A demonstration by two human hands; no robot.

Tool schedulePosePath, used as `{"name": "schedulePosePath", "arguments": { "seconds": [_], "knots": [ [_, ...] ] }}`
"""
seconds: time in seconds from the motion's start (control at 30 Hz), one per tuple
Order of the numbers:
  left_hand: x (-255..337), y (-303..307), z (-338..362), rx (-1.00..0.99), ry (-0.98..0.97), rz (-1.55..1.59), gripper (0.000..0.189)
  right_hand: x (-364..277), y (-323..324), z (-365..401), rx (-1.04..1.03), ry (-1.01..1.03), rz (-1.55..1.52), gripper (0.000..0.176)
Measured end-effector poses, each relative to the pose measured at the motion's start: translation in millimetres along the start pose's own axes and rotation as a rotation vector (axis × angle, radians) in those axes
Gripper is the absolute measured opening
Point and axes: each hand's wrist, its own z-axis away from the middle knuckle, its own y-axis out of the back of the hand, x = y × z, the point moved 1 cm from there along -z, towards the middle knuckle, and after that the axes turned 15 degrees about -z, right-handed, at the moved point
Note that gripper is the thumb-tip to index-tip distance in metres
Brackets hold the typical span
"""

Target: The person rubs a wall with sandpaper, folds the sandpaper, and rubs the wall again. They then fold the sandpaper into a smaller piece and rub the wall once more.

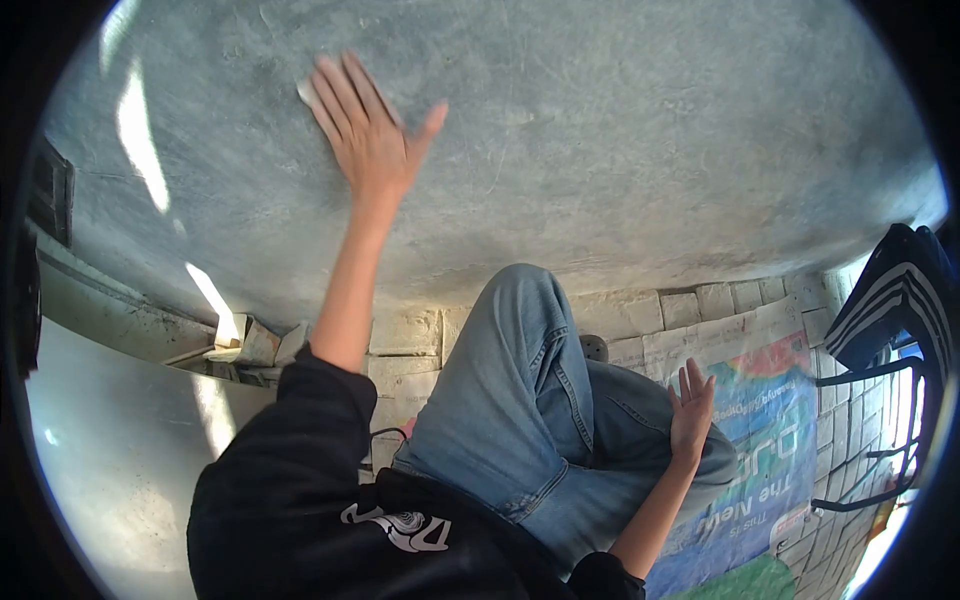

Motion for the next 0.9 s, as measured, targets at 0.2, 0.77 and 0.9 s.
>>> {"name": "schedulePosePath", "arguments": {
  "seconds": [0.2,0.77,0.9],
  "knots": [
    [-11,32,-95,0.187,-0.008,-0.197,0.097,1,7,-6,-0.015,-0.005,-0.06,0.065],
    [13,-15,74,-0.246,0.035,-0.021,0.106,1,10,-2,-0.013,0.039,-0.007,0.067],
    [9,11,-31,0.046,0.037,0.193,0.107,2,9,1,-0.021,0.035,-0.027,0.068]
  ]
}}
